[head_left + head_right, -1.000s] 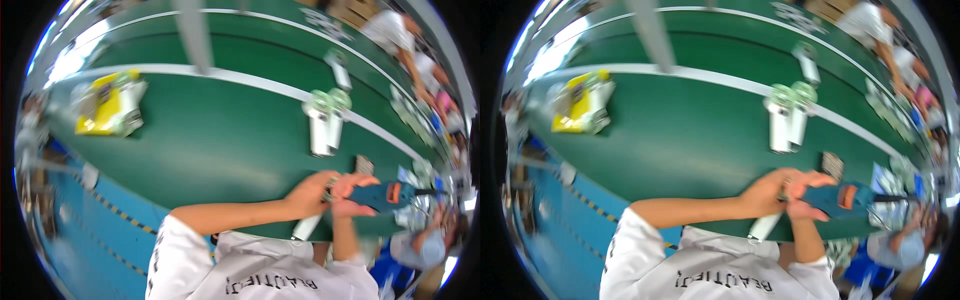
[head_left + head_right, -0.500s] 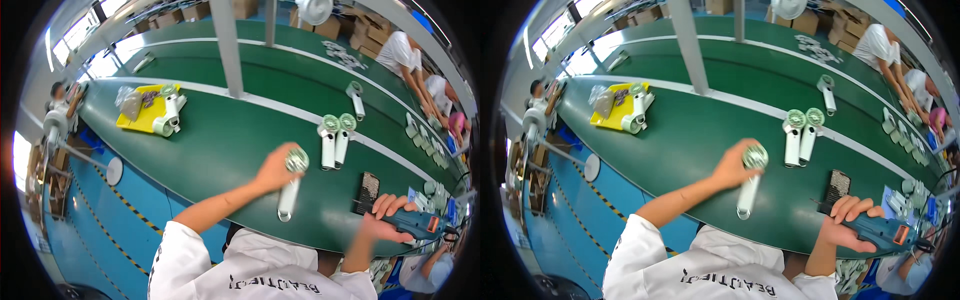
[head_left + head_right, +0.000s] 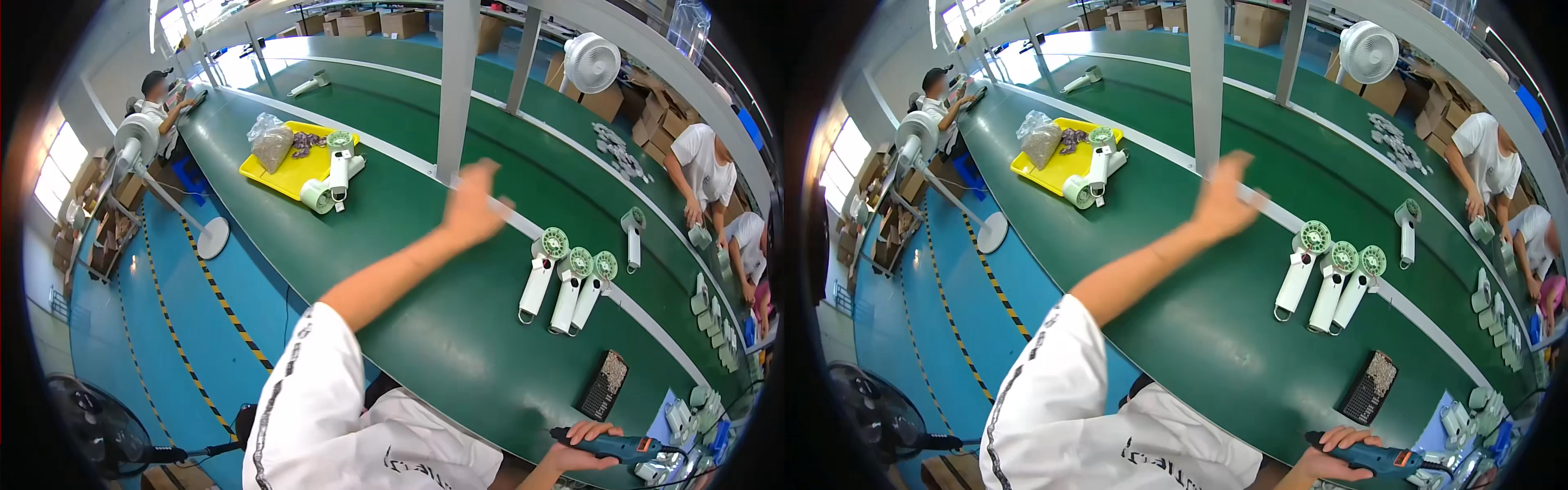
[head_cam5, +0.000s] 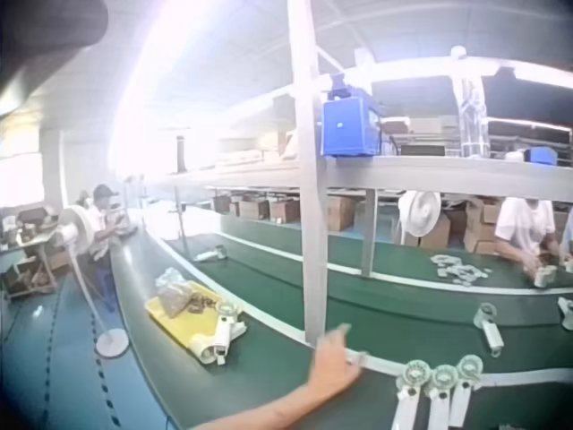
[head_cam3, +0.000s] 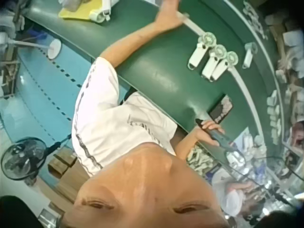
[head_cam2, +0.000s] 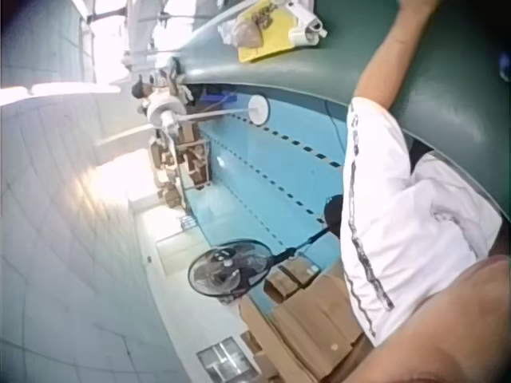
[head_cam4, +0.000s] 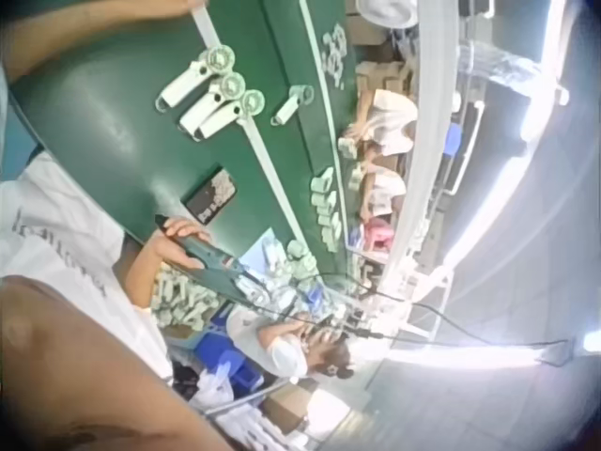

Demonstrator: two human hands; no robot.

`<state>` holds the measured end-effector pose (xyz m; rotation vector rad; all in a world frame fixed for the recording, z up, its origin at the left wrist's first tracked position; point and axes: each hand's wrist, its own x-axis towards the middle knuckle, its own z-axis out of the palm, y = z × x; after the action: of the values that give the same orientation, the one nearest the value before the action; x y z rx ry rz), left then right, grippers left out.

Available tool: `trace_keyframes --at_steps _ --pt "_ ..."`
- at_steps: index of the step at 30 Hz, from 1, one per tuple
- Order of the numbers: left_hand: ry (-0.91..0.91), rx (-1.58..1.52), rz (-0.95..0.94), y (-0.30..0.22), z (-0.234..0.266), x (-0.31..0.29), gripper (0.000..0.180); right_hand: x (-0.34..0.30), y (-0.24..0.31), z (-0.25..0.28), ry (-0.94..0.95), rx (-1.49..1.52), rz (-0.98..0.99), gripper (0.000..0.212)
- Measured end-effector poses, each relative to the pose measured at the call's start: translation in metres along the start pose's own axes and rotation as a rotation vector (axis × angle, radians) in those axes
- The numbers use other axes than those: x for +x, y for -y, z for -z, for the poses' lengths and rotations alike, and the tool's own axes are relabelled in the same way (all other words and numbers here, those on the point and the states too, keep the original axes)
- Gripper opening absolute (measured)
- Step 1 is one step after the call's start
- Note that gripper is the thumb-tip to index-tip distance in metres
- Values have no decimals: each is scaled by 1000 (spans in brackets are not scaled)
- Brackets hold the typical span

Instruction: Assembling handheld portable fans on a production line using an electric screwdriver to secure components.

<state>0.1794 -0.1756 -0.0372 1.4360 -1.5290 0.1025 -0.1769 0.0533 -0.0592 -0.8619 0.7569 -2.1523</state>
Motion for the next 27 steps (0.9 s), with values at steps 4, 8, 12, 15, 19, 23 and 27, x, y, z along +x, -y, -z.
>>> trace_keyframes --at_steps 4,8,12,15,19,23,27 --pt "-95 932 413 116 98 36 105 -6 -4 3 -97 -20 -18 58" --pt "247 842 818 176 172 25 113 -7 -12 0 -134 -10 -116 61" --pt "394 858 872 176 153 25 109 -8 -16 -2 -191 8 -145 61" --pt "361 822 728 181 143 23 104 -12 -14 1 -6 23 -125 57" --pt "315 731 631 197 150 19 100 -18 -8 0 -121 7 -167 62" --pt "444 571 311 154 148 -6 101 -16 -7 23 -56 52 -127 62" --pt "695 197 78 50 141 -36 96 -18 1 15 -181 30 -187 65"
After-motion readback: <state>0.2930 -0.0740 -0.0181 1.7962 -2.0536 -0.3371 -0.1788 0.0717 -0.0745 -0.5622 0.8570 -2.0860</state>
